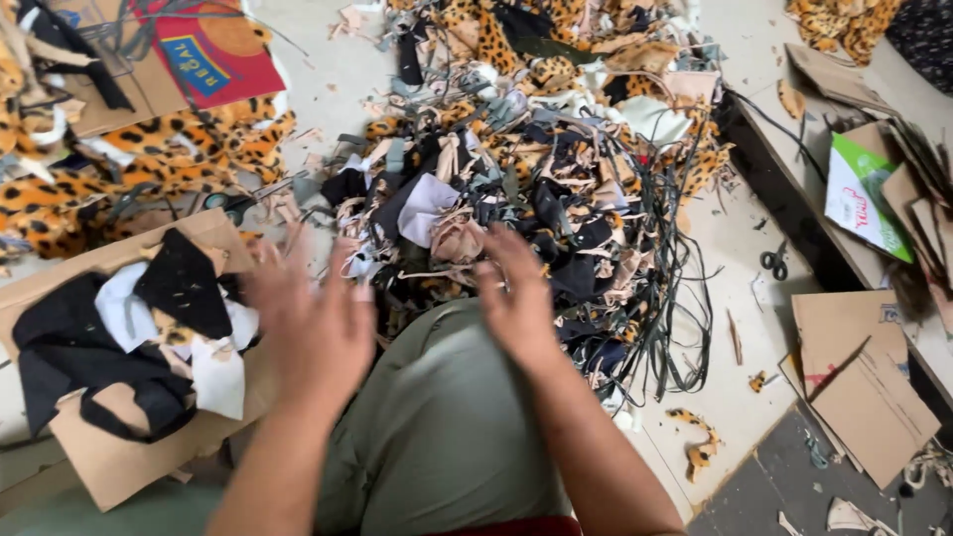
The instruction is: Sorting and packing leopard-print fabric scraps from a pile on the floor into cardboard boxes, then covering them with cardboard sheets.
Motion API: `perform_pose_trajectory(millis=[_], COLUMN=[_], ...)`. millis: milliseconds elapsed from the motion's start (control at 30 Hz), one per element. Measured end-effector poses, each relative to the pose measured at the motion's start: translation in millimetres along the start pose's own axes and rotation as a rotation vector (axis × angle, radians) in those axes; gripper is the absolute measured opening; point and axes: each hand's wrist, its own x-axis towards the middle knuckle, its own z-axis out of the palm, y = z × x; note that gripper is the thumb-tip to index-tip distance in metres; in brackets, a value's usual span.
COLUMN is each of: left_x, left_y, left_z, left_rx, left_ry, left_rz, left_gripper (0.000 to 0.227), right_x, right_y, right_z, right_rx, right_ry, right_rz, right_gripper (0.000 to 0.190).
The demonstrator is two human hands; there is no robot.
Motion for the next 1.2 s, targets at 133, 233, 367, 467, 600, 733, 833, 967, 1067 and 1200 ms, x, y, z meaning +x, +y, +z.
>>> perform_pose_trajectory(millis=[133,233,367,467,600,733,833,967,1067,1200], left_x=[-2,10,26,33,33,37,38,38,30,29], left_y=[84,134,158,159,154,159,162,162,162,159], left_z=[71,109,133,121,106,100,99,108,123,102], left_rx=[-0.390,-0.580,-0.542,-0.382,-0.334,-0.316,-0.307,-0.255,-0.221,-0.323], left_ry=[-0.099,-0.545,-0.951,-1.120,-1.075,-1.095,-1.133,-1.139,-1.102,-0.994], left_rz=[0.157,0.130,-0.014,-0.149,-0.236,-0.223,-0.204,-0.192,-0.139,-0.050], left_gripper=[0.045,0.050,0.062,0.070,0.072,0.072,0.070,0.071,0.070,0.061], right_x=[-6,3,15,13,27,70,91,101,101,87], right_y=[123,159,185,241,222,96,66,63,72,90], right_z=[-45,-59,-46,-37,-80,-138,-173,-191,-187,-140], right_rx=[-0.386,-0.529,-0.610,-0.652,-0.628,-0.311,-0.078,0.332,0.626,0.121], right_ry=[0.169,-0.001,-0.307,-0.385,-0.005,0.247,0.464,0.583,0.583,0.323], right_rz=[0.111,0.520,0.721,0.742,0.459,0.403,0.226,0.092,0.100,0.345], right_gripper=[0.039,0.058,0.080,0.049,0.026,0.016,0.012,0.013,0.016,0.025])
